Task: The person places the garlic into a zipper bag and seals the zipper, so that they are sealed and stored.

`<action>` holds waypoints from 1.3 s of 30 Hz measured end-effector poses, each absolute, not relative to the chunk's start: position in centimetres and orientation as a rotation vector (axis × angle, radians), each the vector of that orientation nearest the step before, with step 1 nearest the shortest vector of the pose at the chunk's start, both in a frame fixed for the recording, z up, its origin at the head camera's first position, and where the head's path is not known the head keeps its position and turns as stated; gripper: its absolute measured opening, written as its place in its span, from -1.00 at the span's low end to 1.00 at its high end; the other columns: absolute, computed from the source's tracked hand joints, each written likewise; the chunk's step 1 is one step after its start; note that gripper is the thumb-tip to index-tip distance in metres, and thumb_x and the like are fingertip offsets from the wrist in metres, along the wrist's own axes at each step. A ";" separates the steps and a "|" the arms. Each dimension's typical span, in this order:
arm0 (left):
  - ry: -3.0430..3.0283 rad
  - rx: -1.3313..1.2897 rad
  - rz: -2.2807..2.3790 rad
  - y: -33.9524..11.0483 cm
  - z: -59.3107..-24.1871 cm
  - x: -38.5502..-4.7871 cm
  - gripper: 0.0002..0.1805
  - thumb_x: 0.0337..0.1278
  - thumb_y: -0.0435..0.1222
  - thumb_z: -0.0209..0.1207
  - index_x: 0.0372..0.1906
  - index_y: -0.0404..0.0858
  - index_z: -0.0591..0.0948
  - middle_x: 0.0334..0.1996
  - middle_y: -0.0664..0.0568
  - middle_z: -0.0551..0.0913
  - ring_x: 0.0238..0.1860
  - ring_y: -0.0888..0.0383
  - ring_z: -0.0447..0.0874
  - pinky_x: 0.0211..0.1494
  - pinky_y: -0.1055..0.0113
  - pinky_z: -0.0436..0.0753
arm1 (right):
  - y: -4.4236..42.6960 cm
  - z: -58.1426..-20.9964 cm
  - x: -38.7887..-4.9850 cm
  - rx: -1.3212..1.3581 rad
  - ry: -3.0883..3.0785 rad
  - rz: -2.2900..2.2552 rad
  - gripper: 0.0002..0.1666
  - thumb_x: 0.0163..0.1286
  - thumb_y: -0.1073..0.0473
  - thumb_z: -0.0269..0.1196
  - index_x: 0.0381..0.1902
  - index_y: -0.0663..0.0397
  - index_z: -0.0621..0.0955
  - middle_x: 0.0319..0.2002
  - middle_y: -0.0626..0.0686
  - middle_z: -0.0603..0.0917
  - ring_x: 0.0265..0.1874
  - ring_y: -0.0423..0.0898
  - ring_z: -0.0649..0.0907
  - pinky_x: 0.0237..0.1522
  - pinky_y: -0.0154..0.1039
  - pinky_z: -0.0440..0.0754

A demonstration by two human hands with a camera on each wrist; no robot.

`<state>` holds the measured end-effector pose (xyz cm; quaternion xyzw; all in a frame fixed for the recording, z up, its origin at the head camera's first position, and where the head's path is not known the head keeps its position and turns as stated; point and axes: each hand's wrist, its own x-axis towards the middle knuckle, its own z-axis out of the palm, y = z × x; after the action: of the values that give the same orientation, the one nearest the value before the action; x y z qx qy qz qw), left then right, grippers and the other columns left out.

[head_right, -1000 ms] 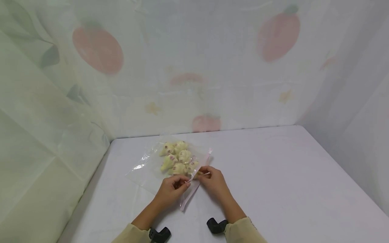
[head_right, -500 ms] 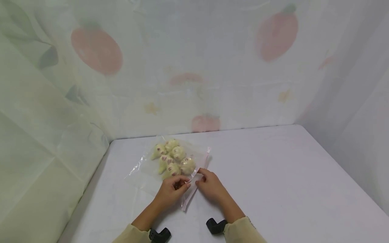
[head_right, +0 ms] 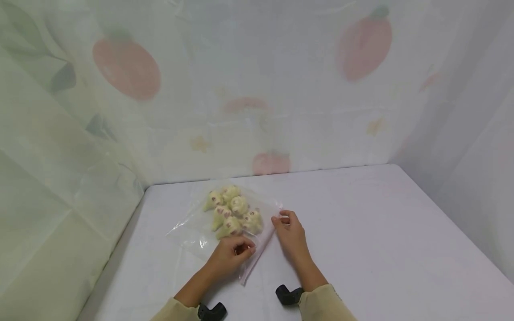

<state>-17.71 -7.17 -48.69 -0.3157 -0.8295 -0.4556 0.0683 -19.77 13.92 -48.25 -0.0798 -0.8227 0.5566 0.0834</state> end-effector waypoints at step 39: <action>-2.928 -0.809 -1.261 -5.9 -48.7 -17.2 -0.24 0.19 -0.08 0.26 0.44 -0.16 0.27 -0.59 0.38 0.55 -0.61 0.45 0.43 -0.42 0.48 0.43 | 13.9 -48.8 -21.8 -0.199 -2.784 1.181 -0.64 0.01 0.16 0.34 -0.15 -0.08 0.59 -0.52 -0.07 0.47 -0.58 -0.11 0.42 -0.54 -0.23 0.30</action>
<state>-17.17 -5.94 -48.67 -0.2452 -0.8878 -0.3824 -0.0738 -21.77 13.94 -48.80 -0.0654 -0.9172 0.3891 0.0553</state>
